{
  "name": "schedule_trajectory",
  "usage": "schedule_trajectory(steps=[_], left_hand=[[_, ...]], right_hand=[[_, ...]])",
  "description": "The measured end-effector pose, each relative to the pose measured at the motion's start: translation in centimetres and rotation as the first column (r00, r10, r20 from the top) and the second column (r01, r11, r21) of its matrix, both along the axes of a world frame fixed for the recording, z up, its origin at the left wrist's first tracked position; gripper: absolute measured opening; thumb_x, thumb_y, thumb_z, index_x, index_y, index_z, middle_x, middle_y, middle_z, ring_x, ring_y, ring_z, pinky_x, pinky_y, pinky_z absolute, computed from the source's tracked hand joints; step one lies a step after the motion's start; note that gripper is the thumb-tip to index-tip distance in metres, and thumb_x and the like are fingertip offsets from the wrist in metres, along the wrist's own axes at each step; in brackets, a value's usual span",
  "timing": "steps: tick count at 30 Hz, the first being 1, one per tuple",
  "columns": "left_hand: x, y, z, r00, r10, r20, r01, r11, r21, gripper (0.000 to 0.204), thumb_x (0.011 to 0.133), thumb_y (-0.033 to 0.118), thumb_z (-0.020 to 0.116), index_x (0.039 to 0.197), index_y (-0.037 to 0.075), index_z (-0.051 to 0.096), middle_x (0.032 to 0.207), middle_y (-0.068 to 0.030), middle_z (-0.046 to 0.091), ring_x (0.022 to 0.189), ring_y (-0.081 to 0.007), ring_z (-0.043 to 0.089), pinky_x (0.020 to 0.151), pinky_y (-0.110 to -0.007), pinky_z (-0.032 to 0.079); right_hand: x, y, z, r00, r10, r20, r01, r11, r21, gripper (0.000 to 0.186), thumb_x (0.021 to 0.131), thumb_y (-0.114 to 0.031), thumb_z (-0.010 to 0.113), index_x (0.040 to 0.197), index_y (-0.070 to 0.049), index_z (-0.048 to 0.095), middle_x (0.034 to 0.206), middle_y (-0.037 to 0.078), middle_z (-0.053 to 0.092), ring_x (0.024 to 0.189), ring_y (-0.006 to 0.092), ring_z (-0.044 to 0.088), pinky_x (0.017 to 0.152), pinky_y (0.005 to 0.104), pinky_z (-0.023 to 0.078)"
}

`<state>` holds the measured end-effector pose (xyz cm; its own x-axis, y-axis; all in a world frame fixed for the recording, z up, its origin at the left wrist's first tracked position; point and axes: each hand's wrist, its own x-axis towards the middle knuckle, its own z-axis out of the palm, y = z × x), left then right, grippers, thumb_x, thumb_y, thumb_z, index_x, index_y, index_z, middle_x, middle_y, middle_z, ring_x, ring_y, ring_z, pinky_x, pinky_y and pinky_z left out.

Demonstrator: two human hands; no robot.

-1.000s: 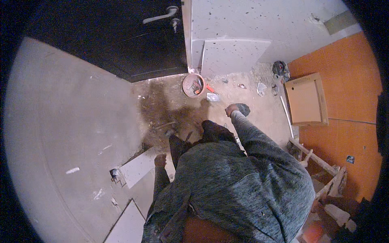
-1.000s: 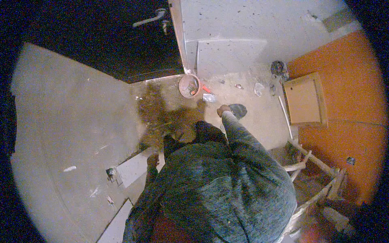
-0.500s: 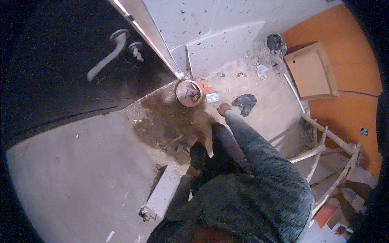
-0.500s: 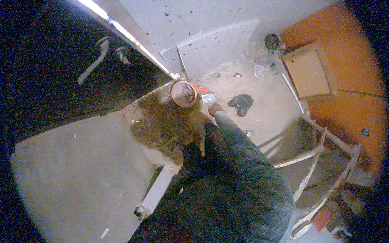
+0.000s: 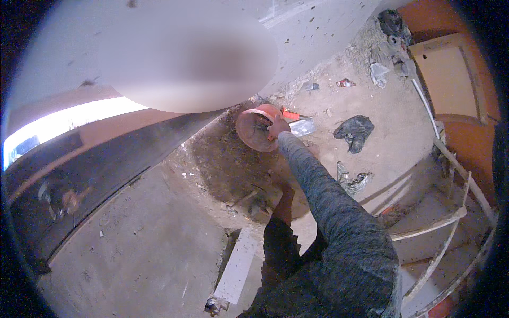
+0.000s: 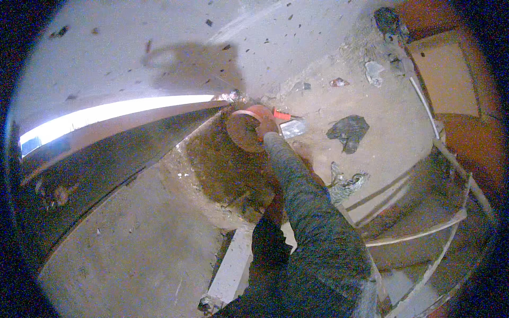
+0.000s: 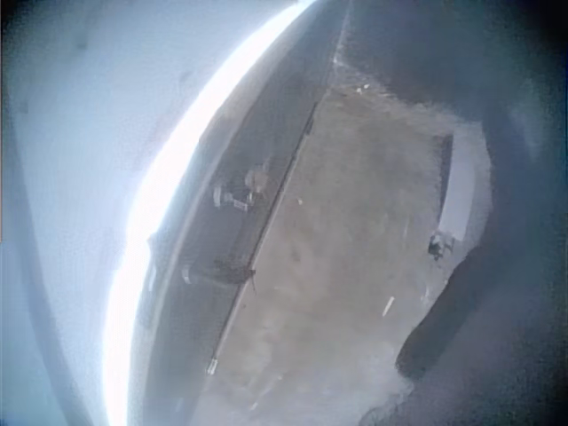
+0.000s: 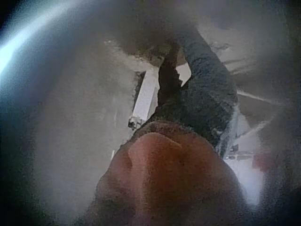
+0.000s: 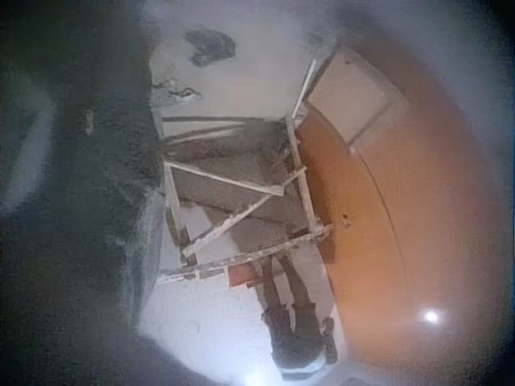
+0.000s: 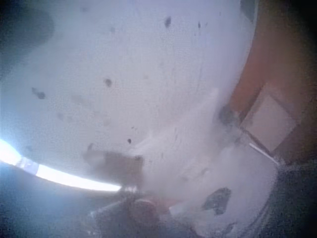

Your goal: The person secures a white conduit pipe to a wall using a hammer and nails. They retrieve nails from a bucket, position the conduit against the wall, and hammer nails into the wall to fasten the pipe in place.

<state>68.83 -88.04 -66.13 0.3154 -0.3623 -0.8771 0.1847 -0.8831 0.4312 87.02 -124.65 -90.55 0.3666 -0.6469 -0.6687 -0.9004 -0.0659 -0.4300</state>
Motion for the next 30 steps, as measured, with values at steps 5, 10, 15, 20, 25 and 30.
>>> schedule_trajectory(steps=[5, 10, 15, 20, 25, 30], left_hand=[[-1.9, 3.3, 1.3, 0.997, 0.052, 0.052, -0.056, 0.994, 0.089, 0.052, 0.080, 0.029, 0.071, 0.120, 0.000, 0.055, 0.112, -0.0188, 0.061, 0.109, -0.0309, 0.057, 0.096, -0.041, 0.045], [-0.7, 9.3, 5.9, 0.985, -0.060, 0.164, 0.028, 0.981, 0.191, 0.045, 0.082, 0.023, 0.070, 0.118, 0.001, 0.056, 0.109, -0.0180, 0.062, 0.107, -0.0308, 0.058, 0.095, -0.040, 0.046], [10.0, 7.7, 8.1, 0.731, -0.218, 0.647, 0.090, 0.970, 0.225, 0.037, 0.085, 0.011, 0.064, 0.120, 0.002, 0.057, 0.124, -0.0148, 0.058, 0.112, -0.0302, 0.055, 0.099, -0.043, 0.042], [24.9, -4.0, 18.3, 0.360, 0.330, 0.873, -0.299, 0.927, -0.227, 0.057, 0.088, 0.008, 0.061, 0.139, 0.000, 0.038, 0.143, -0.0170, 0.040, 0.125, -0.0259, 0.045, 0.101, -0.038, 0.039], [31.9, -12.5, 30.9, -0.245, 0.477, 0.844, -0.035, 0.866, -0.499, 0.066, 0.086, 0.005, 0.062, 0.142, -0.001, 0.028, 0.146, -0.0168, 0.032, 0.132, -0.0316, 0.036, 0.105, -0.044, 0.035], [32.6, -19.1, 43.9, -0.675, 0.237, 0.699, 0.190, 0.971, -0.146, 0.074, 0.081, 0.008, 0.070, 0.141, -0.002, 0.028, 0.144, -0.0174, 0.033, 0.134, -0.0333, 0.033, 0.108, -0.047, 0.030]], right_hand=[[0.6, -0.4, -0.4, 0.991, 0.127, 0.046, -0.124, 0.991, -0.059, 0.040, 0.080, -0.023, 0.061, 0.114, -0.002, 0.057, 0.108, 0.020, 0.063, 0.099, 0.0345, 0.062, 0.086, 0.0413, 0.050], [-10.6, -2.0, -14.2, 0.973, -0.225, 0.056, 0.230, 0.967, -0.109, 0.030, 0.080, -0.021, 0.061, 0.103, -0.003, 0.064, 0.096, 0.015, 0.066, 0.086, 0.0285, 0.064, 0.077, 0.0375, 0.052], [-21.7, -8.1, -18.0, 0.940, -0.110, 0.322, 0.175, 0.968, -0.181, 0.024, 0.077, -0.021, 0.065, 0.095, -0.004, 0.065, 0.082, 0.010, 0.067, 0.075, 0.0236, 0.063, 0.066, 0.0384, 0.051], [-27.6, -13.5, -17.6, 0.996, 0.081, -0.037, -0.089, 0.951, -0.295, 0.020, 0.076, -0.021, 0.062, 0.088, -0.006, 0.065, 0.075, 0.010, 0.065, 0.067, 0.0278, 0.062, 0.058, 0.0421, 0.048], [-31.6, -19.6, -17.5, 0.717, 0.581, -0.384, -0.695, 0.639, -0.329, 0.017, 0.075, -0.022, 0.060, 0.082, -0.007, 0.064, 0.069, 0.010, 0.064, 0.063, 0.0303, 0.062, 0.053, 0.0440, 0.047], [-30.3, -12.5, -8.7, 0.742, 0.564, -0.362, -0.669, 0.661, -0.341, 0.023, 0.076, -0.031, 0.060, 0.083, -0.009, 0.064, 0.073, 0.008, 0.063, 0.068, 0.0282, 0.062, 0.054, 0.0448, 0.047]])
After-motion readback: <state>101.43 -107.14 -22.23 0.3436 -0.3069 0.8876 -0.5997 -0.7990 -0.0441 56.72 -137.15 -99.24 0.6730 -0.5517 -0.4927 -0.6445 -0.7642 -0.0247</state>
